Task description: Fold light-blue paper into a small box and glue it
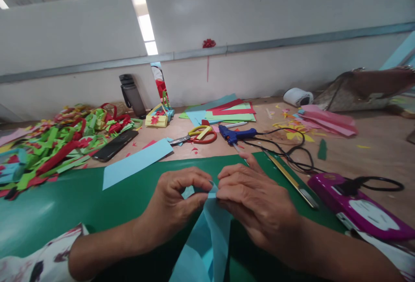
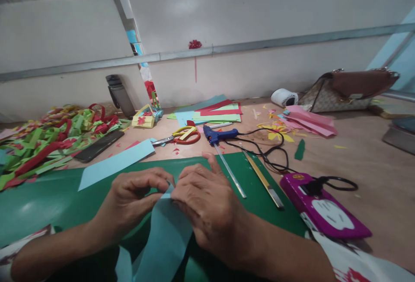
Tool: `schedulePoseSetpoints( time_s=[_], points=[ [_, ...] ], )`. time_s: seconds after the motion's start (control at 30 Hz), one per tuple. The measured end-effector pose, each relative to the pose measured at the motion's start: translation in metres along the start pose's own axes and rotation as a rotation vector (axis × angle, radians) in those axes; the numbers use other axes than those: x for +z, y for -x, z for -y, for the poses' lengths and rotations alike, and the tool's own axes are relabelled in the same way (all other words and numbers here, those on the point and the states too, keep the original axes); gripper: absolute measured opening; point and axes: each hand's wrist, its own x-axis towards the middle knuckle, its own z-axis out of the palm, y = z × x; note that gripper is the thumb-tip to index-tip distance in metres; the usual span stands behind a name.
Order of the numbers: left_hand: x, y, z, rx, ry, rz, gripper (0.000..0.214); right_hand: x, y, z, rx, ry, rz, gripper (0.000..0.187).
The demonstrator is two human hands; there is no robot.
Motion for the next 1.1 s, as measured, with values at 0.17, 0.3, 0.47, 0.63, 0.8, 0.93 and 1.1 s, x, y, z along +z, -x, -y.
schedulePoseSetpoints(
  time_s=[0.17,0.3,0.47,0.63,0.8,0.93,1.1],
  points=[
    [0.003,0.004,0.0,-0.05,0.003,-0.03,0.006,0.002,0.0,-0.001,-0.002,-0.024,0.013,0.014],
    [0.004,0.006,0.001,-0.176,0.124,-0.032,0.005,0.003,0.001,0.0,-0.014,-0.024,0.02,0.016],
    [-0.002,-0.002,-0.006,-0.368,0.299,0.041,0.02,0.002,0.002,0.0,-0.007,-0.004,0.03,0.017],
    [-0.016,-0.012,-0.019,-0.438,0.026,0.263,0.029,0.003,0.003,-0.001,-0.001,-0.001,0.056,0.018],
    [-0.02,-0.016,-0.022,-0.451,-0.068,0.375,0.03,0.005,0.004,-0.004,-0.019,-0.005,0.045,0.018],
    [-0.021,-0.019,-0.022,-0.425,-0.103,0.416,0.028,0.005,0.004,-0.004,-0.012,-0.016,0.04,0.018],
    [-0.024,-0.022,-0.019,-0.438,-0.094,0.465,0.026,0.004,0.002,-0.003,-0.005,0.002,0.056,0.018]
  ],
)
